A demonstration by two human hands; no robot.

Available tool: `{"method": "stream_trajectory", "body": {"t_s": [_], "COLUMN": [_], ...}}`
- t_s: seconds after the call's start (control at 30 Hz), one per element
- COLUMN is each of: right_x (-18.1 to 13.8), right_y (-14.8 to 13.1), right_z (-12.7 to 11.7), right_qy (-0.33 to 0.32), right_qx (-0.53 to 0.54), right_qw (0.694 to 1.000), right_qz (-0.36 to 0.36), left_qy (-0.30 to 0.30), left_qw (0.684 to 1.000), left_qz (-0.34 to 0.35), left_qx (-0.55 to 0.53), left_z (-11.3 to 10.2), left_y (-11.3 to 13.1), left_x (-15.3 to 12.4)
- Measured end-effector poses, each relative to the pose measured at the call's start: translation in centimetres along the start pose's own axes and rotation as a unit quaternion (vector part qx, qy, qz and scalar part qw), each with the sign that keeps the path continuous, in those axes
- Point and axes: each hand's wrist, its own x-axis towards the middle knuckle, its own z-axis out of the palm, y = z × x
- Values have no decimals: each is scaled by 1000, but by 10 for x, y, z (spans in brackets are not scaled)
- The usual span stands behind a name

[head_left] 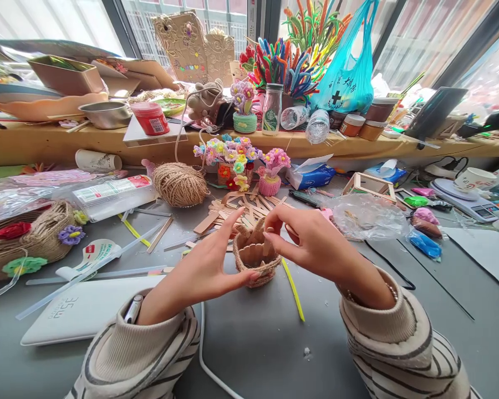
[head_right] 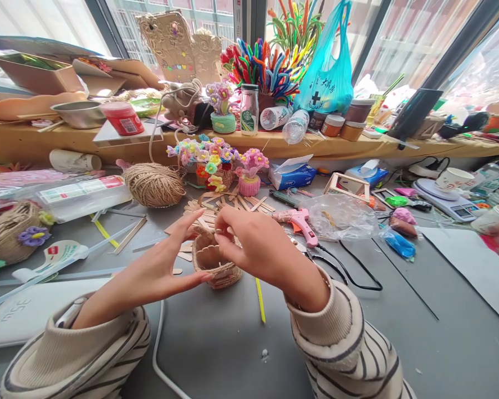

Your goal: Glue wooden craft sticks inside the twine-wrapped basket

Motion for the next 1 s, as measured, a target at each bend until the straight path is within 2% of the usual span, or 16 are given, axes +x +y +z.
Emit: {"method": "stream_trajectory", "body": {"t_s": [0.37, 0.6, 0.73, 0.87, 1.0], "right_x": [1, -7, -10, -10, -10], "right_y": [-1, -12, -19, -21, -19], "right_z": [4, 3, 0, 2, 10], "right_qy": [-46, -91, -145, -174, -174], "right_qx": [-21, -59, -73, -69, -65], "right_qw": [998, 992, 982, 979, 979], "right_qz": [23, 58, 97, 85, 84], "left_qy": [10, -15, -36, -14, 81], "left_qw": [998, 993, 990, 992, 978], "left_qz": [-7, -88, -104, -59, 32], "left_qx": [58, 81, 86, 114, 192], "left_z": [-6, -18, -25, -29, -31], "left_y": [19, 32, 37, 31, 27], "left_x": [-10, -22, -34, -45, -45]}}
